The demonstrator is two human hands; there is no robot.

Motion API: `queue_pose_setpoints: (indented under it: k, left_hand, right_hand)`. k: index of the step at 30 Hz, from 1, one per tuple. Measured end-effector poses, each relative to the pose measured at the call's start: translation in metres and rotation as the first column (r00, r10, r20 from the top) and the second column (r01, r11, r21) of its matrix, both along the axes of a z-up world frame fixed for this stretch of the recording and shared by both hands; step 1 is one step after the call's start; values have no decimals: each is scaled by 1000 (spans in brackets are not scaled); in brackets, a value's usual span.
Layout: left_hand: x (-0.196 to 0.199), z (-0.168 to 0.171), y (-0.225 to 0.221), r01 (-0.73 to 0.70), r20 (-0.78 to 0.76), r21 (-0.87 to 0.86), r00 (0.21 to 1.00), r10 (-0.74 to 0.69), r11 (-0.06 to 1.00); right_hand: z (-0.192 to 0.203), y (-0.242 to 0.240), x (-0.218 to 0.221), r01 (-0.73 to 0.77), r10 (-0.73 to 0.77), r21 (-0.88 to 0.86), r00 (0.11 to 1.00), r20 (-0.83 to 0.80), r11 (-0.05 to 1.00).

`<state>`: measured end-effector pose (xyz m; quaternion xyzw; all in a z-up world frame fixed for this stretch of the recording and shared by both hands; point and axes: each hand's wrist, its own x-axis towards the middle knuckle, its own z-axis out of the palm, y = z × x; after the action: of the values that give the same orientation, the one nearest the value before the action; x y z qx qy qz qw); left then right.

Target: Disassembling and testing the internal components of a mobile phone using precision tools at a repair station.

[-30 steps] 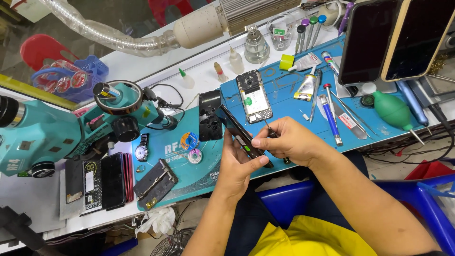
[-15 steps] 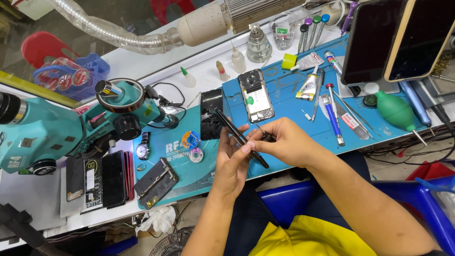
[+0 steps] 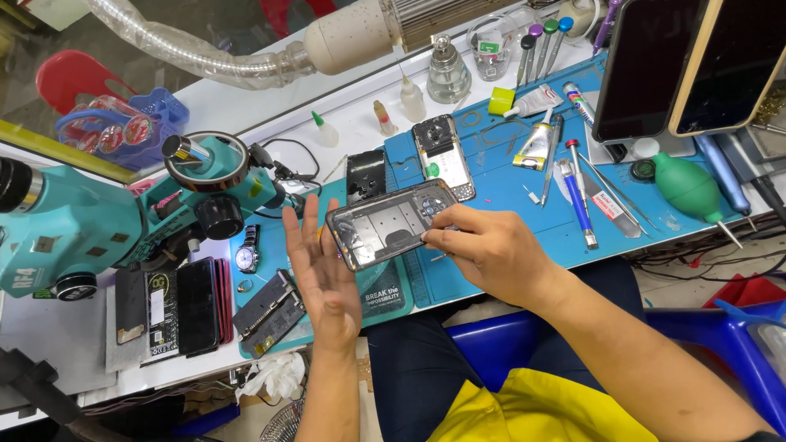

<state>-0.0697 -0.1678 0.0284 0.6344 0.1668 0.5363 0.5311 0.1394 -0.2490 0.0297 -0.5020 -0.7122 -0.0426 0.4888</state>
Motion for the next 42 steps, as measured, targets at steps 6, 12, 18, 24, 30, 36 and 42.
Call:
queue_pose_setpoints:
  k: [6, 12, 18, 24, 30, 36, 42]
  left_hand:
    - [-23, 15, 18, 364, 229, -584, 931, -283, 726]
    - [-17, -1, 7, 437, 331, -838, 883, -331, 327]
    - [-17, -38, 1, 618, 443, -746, 739, -507, 247]
    - [-14, -5, 25, 184, 37, -364, 982, -183, 913]
    - [-14, -48, 43, 219, 55, -458, 974, -219, 862]
    - [2, -46, 15, 108, 46, -694, 993, -106, 711]
    - [-8, -73, 9, 243, 245, -848, 968, -57, 471]
  right_hand:
    - [13, -3, 0, 6, -79, 279, 964, 254, 960]
    - [-12, 11, 7, -83, -69, 479, 954, 292, 874]
    - [-4, 5, 4, -113, -49, 461, 945, 325, 880]
    - [-14, 7, 7, -91, 98, 58, 986, -138, 994]
    - [-31, 4, -8, -664, -70, -200, 217, -974, 721]
    - [-44, 12, -31, -681, -272, -275, 114, -956, 679]
    - [-60, 15, -38, -739, -333, -166, -85, -939, 654]
